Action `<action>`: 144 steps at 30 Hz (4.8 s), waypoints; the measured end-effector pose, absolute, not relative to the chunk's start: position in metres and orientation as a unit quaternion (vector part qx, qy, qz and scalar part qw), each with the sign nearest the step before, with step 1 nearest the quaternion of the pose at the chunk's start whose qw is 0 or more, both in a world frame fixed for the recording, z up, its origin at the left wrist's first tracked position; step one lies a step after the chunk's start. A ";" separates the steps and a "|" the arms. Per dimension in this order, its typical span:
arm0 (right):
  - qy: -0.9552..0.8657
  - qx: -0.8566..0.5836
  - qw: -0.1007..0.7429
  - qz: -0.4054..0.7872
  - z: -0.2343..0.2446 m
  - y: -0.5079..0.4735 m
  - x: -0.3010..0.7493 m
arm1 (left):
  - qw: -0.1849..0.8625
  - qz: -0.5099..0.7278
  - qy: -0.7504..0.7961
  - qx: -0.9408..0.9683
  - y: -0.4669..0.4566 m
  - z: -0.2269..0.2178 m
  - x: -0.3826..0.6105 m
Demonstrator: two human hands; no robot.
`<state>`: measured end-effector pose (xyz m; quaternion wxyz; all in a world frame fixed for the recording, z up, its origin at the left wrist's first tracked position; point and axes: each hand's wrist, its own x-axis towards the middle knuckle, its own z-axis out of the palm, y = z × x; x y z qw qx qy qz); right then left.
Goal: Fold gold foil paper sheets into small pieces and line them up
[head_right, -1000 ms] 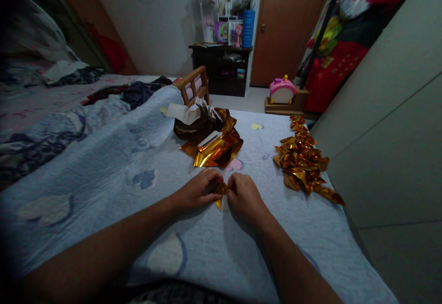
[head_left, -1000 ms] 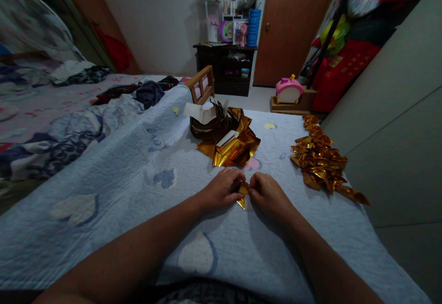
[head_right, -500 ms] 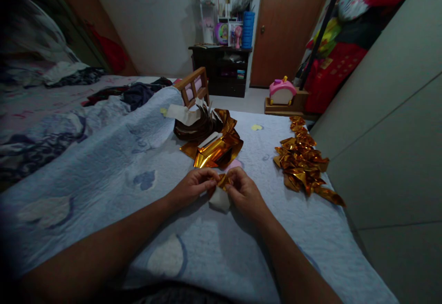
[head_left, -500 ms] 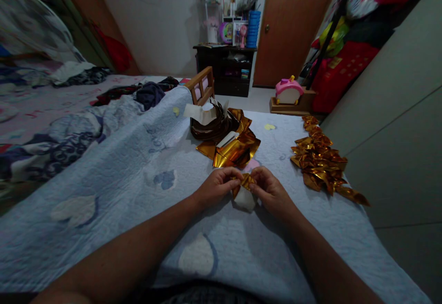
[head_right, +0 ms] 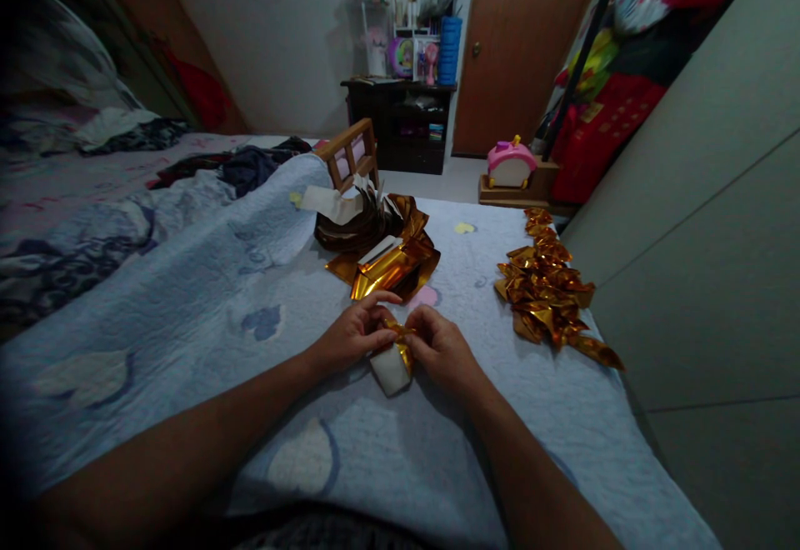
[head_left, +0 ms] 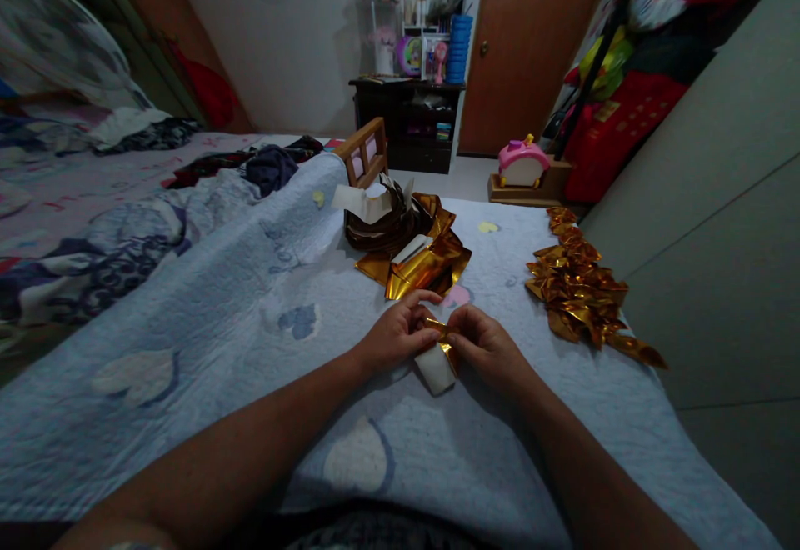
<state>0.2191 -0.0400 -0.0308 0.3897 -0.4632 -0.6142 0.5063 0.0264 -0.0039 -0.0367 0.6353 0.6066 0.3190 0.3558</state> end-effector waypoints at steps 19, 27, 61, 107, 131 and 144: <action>-0.601 -0.458 0.425 0.498 -0.030 -0.041 0.218 | 0.640 0.351 0.386 0.564 0.001 -0.026 0.028; -0.685 -0.471 0.389 0.397 -0.027 -0.040 0.220 | 0.590 0.351 0.381 0.620 -0.001 -0.031 0.028; -0.855 -0.458 0.169 0.175 -0.016 -0.054 0.212 | 0.253 0.209 0.264 0.907 0.007 -0.034 0.008; -0.791 -0.456 0.298 0.278 -0.017 -0.049 0.223 | 0.344 0.169 0.228 0.895 0.012 -0.030 -0.002; -0.809 -0.486 0.167 0.284 -0.010 -0.056 0.212 | 0.387 0.162 0.230 0.878 0.014 -0.032 -0.003; -0.789 -0.510 0.173 0.296 -0.012 -0.056 0.207 | 0.360 0.149 0.252 0.886 0.012 -0.027 -0.001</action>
